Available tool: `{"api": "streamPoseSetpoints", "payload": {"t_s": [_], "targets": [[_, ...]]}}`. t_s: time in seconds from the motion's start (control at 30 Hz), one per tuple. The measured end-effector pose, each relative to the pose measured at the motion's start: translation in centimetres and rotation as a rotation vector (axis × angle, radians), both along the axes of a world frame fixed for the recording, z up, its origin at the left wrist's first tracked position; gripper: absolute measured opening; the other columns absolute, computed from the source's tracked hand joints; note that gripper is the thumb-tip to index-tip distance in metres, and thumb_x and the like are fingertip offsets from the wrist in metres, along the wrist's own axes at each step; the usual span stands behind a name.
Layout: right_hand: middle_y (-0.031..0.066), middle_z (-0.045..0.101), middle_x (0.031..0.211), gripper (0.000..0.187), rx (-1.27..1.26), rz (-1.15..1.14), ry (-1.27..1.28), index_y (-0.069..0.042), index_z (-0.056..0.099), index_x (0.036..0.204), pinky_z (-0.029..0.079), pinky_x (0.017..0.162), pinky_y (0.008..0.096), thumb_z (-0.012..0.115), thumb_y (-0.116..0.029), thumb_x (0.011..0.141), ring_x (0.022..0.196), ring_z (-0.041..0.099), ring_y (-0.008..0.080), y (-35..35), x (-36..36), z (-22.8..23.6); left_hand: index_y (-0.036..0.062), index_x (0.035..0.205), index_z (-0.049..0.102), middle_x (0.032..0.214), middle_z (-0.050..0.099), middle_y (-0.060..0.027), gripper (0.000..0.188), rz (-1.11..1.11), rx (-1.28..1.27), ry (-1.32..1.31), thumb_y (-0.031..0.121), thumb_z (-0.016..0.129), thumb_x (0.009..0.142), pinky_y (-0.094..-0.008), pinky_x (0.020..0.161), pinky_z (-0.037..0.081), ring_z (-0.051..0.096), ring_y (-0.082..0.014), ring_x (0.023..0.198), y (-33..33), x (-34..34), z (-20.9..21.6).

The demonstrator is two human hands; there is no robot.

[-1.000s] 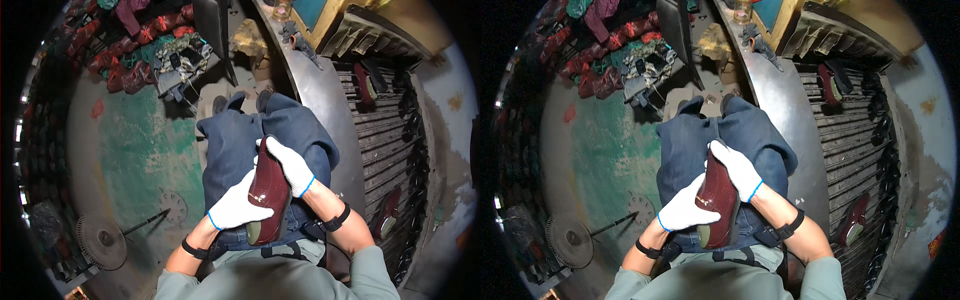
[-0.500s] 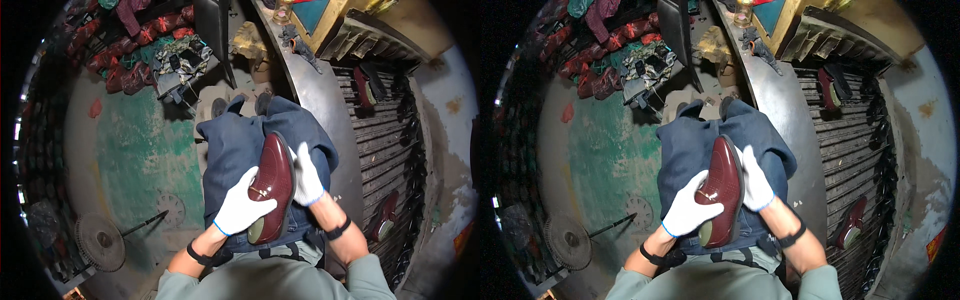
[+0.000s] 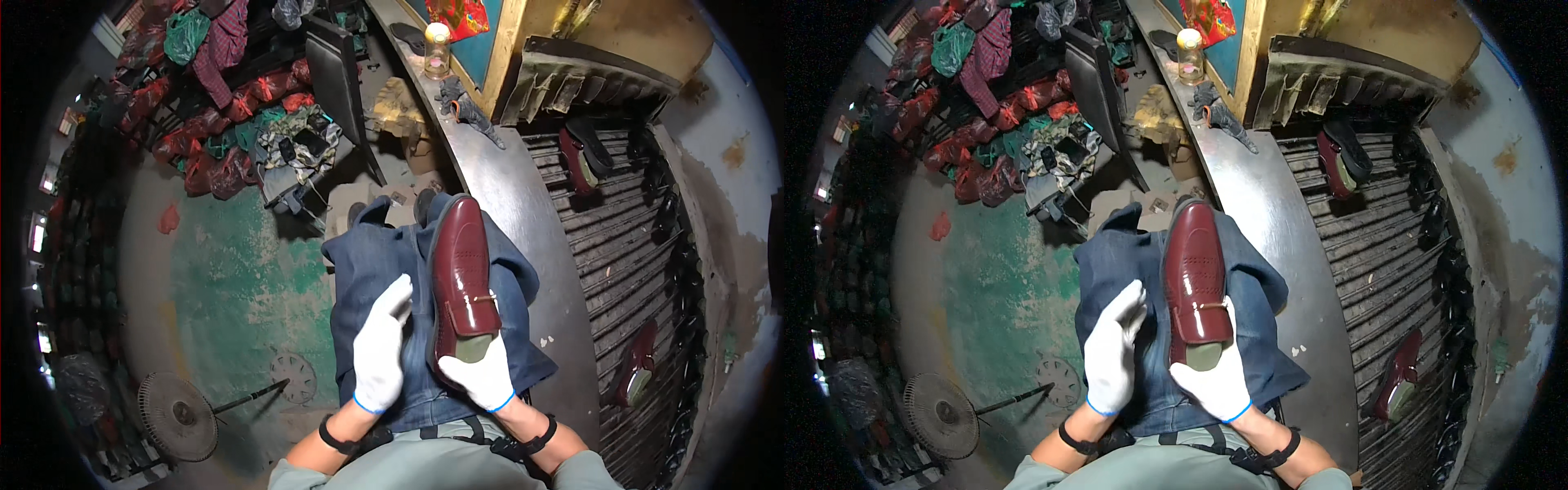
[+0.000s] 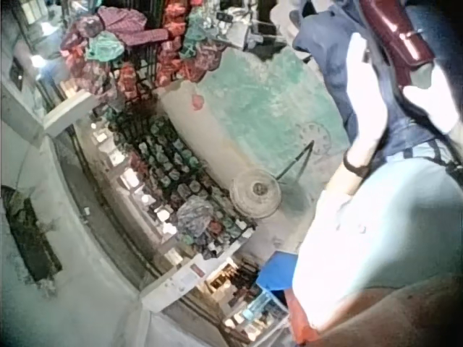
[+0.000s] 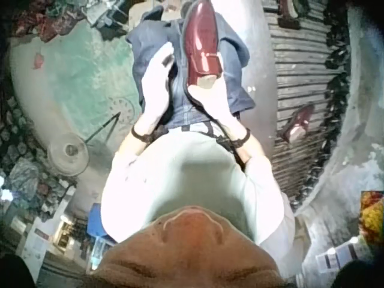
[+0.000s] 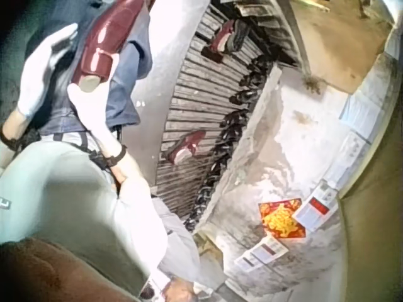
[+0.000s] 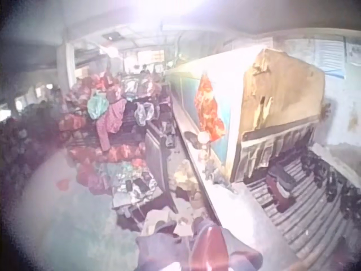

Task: The person polishes a maroon leather shoe using a brush and a cloth. They repeatedly brush the shoe's surface, wipe it with a cloth, and rotate it to access different areas. The shoe is placed on a cloth on their lap during the process.

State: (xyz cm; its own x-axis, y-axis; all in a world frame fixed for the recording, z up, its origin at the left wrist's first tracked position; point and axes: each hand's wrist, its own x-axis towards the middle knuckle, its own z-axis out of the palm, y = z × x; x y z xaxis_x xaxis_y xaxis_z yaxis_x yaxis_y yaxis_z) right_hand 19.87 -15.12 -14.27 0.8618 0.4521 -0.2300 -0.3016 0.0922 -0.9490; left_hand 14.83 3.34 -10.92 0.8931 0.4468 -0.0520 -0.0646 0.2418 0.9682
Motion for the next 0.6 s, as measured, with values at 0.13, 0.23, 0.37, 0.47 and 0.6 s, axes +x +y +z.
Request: {"api": "streamPoseSetpoints", "payload": {"t_s": [0.13,0.23,0.37,0.47,0.6], "targets": [[0.0237,0.054,0.161,0.135,-0.163,0.029,-0.134,0.003,0.007,0.178,0.047,0.124,0.0441,0.094,-0.013,0.076,0.147,0.058,0.0337,0.4,-0.3,1.8,0.0022,0.172,0.036,0.175,0.042,-0.0206,0.074,-0.087,-0.421,-0.033,0.049,0.052,0.117,-0.0496,0.132,0.038,0.044,-0.0336,0.161,1.8,2.4,-2.8],[0.0277,0.053,0.161,0.137,-0.225,0.093,-0.306,0.005,0.007,0.177,0.046,0.125,0.0458,0.094,-0.015,0.073,0.147,0.059,0.0364,-0.3,-0.2,1.0,0.0019,0.177,0.025,0.179,0.039,-0.0158,0.096,-0.245,-0.547,0.075,0.032,0.08,0.104,-0.0445,0.132,0.039,0.043,-0.0289,0.162,3.2,4.0,-2.0],[0.0275,0.051,0.161,0.138,-0.223,0.15,-0.31,0.006,0.007,0.177,0.045,0.126,0.0467,0.094,-0.015,0.072,0.148,0.057,0.0378,-0.8,-0.8,0.7,0.0032,0.173,0.035,0.168,0.052,-0.0104,0.101,-0.343,-0.406,0.02,0.02,0.092,0.091,-0.0417,0.126,0.046,0.053,-0.0232,0.152,4.3,6.1,-0.8],[0.0283,0.053,0.151,0.136,-0.273,0.155,-0.391,0.008,0.008,0.176,0.048,0.12,0.0483,0.093,-0.015,0.073,0.135,0.061,0.041,-0.9,-1.2,0.5,0.0024,0.166,0.045,0.152,0.064,-0.0069,0.094,-0.325,-0.414,0.073,0.018,0.094,0.088,-0.0408,0.121,0.05,0.062,-0.0213,0.139,3.7,6.4,0.4],[0.0314,0.055,0.143,0.134,-0.351,0.137,-0.502,0.012,0.009,0.174,0.053,0.111,0.0501,0.093,-0.015,0.074,0.122,0.063,0.0453,-0.6,-1.8,-0.5,0.0044,0.161,0.051,0.147,0.066,-0.0078,0.09,-0.201,-0.353,0.073,0.025,0.097,0.086,-0.0398,0.117,0.051,0.064,-0.0214,0.135,2.3,5.7,0.3]]}}
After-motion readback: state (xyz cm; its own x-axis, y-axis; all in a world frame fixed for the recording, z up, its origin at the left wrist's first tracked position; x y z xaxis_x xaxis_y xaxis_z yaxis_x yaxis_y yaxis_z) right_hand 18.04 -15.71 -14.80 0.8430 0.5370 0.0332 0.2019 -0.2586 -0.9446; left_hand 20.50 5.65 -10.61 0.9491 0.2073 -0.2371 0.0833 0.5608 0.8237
